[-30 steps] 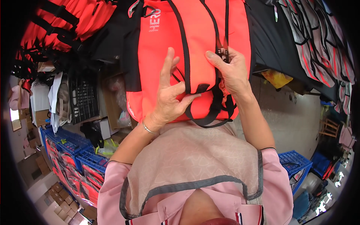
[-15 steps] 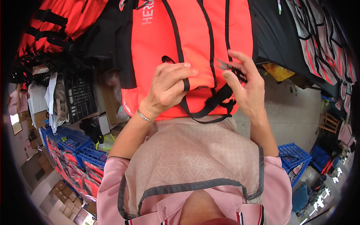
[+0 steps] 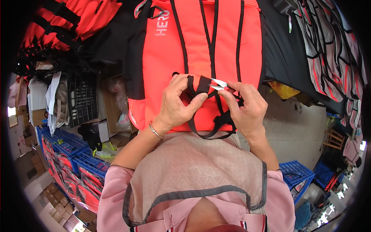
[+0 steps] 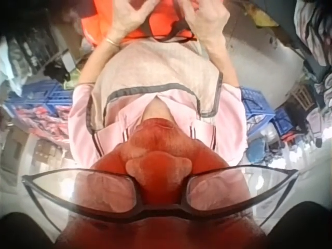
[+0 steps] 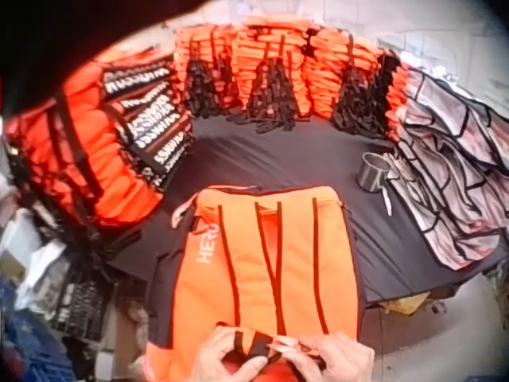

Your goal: Inspecting a red and black Rossignol Hero backpack, checking zippers, straps, and interior compartments, and using a brush and snips for finishing.

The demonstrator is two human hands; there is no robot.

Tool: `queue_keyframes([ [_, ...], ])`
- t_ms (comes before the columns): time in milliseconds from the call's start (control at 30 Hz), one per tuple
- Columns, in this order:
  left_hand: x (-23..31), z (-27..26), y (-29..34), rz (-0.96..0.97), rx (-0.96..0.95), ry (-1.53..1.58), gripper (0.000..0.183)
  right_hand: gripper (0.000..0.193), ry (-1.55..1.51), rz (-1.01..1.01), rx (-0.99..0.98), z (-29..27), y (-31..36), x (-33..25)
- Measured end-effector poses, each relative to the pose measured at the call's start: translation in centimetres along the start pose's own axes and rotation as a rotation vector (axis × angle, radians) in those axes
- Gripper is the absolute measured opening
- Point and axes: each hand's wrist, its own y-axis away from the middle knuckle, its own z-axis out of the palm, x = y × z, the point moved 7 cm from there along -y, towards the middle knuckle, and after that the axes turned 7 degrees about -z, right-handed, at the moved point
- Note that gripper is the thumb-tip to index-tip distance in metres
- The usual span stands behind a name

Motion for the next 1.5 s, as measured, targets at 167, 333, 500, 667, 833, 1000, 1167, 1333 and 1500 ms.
queue_keyframes([
  [167,0.2,0.0,0.1,0.003,0.027,0.019,0.024,0.024,0.013,-0.005,-0.001,1.0,-0.2,-0.1],
  [333,0.2,-0.1,0.1,0.02,0.045,0.022,0.025,0.023,0.072,-0.009,-0.004,1.0,-0.2,0.0],
  [500,0.1,0.0,0.2,0.007,0.025,0.013,0.025,0.022,0.083,-0.041,0.012,1.1,-0.2,-0.1],
  [667,0.1,0.2,0.3,0.011,0.023,-0.011,0.026,0.023,0.128,-0.08,0.044,1.2,0.1,-0.1],
  [833,-0.2,0.7,0.5,-0.044,0.007,0.07,0.026,0.024,0.229,-0.163,0.064,1.1,-0.1,-0.7],
  [1000,-0.8,0.9,0.7,-0.072,0.011,0.115,0.024,0.023,0.248,-0.268,0.004,1.5,-0.6,-1.0],
  [1167,-0.9,0.9,0.7,-0.068,0.016,0.106,0.025,0.016,-0.189,0.1,-0.031,2.6,0.3,2.2],
  [1333,-1.0,0.7,0.6,-0.057,0.013,0.119,0.024,0.024,-0.846,0.73,0.007,3.9,1.4,5.7],
  [1500,-1.1,1.0,0.3,-0.048,0.031,0.052,0.025,0.039,-0.332,0.048,-0.184,2.1,-1.8,0.4],
])
